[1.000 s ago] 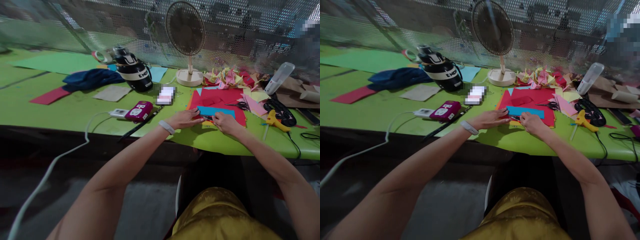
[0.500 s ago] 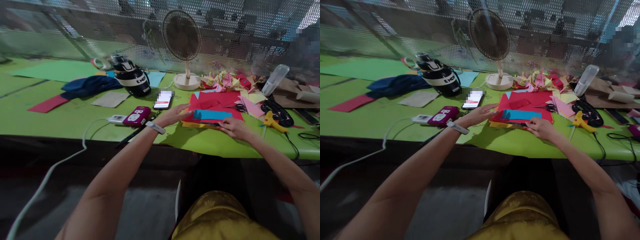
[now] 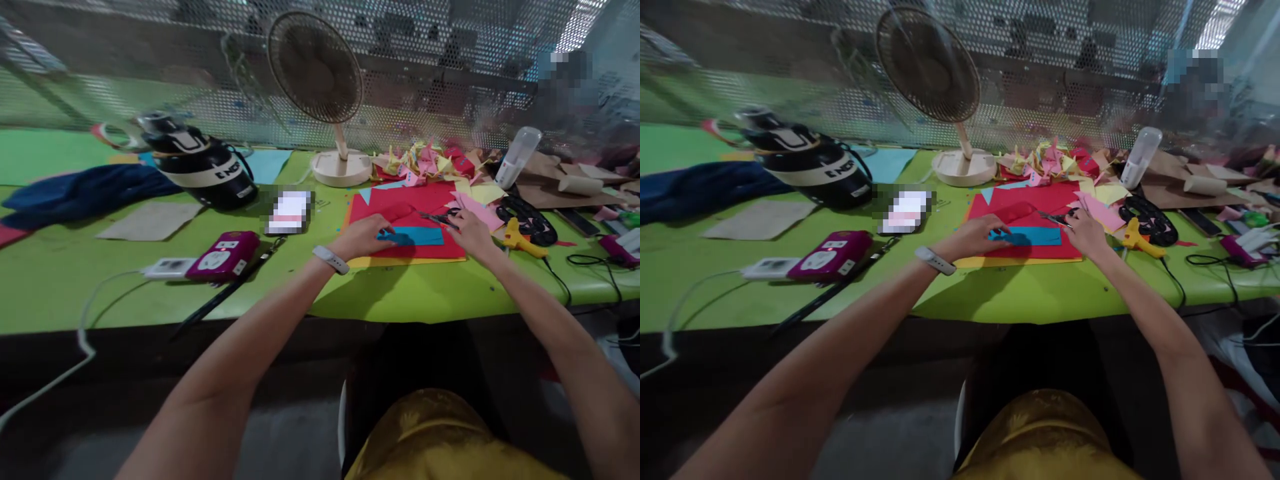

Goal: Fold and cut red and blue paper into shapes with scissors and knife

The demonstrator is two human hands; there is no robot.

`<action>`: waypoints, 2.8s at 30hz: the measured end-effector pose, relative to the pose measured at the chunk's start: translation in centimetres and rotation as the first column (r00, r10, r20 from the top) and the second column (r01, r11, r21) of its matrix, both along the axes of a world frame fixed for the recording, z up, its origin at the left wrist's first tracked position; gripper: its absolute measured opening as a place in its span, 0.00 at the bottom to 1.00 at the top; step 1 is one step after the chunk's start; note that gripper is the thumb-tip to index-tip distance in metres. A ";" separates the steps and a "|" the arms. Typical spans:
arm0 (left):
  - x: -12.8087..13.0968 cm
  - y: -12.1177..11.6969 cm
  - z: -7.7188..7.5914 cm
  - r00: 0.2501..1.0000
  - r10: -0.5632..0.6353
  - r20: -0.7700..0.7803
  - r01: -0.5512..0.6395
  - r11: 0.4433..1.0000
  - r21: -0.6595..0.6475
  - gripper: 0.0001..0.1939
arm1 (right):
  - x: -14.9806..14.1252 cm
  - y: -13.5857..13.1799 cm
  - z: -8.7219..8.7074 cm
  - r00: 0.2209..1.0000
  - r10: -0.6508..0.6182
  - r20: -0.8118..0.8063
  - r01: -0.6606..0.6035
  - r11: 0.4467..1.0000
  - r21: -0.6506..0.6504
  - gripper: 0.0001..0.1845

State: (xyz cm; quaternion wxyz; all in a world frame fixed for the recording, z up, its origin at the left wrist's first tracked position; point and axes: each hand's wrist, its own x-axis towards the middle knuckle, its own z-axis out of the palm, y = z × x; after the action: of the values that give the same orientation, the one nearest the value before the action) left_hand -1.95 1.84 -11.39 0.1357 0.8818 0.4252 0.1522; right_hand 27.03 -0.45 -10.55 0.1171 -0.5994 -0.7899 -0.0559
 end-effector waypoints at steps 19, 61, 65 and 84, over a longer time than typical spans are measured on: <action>4.5 1.3 -0.6 0.978 -0.124 0.168 0.148 0.979 -0.137 0.08 | 0.5 1.4 2.5 1.000 -0.003 -0.028 0.001 0.998 -0.067 0.16; 5.9 -0.4 -1.0 0.445 0.564 0.696 0.327 0.621 -0.712 0.13 | 3.8 4.4 0.6 0.992 -0.114 0.058 0.119 0.988 -0.095 0.17; 5.9 -0.6 -0.5 0.427 0.561 0.709 0.342 0.626 -0.701 0.08 | 4.1 4.2 1.1 0.992 -0.116 0.056 0.124 0.975 -0.182 0.16; 6.1 -0.5 -0.8 0.226 0.645 0.730 0.449 0.596 -0.666 0.08 | 3.6 4.7 1.2 0.986 -0.161 -0.046 0.149 0.969 -0.197 0.12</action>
State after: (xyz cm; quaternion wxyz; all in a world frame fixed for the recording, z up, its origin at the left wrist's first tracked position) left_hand 4.12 1.38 -12.20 0.7294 0.3827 0.3252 0.4645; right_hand 30.62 4.29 -9.39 0.0783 -0.6692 -0.7383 0.0303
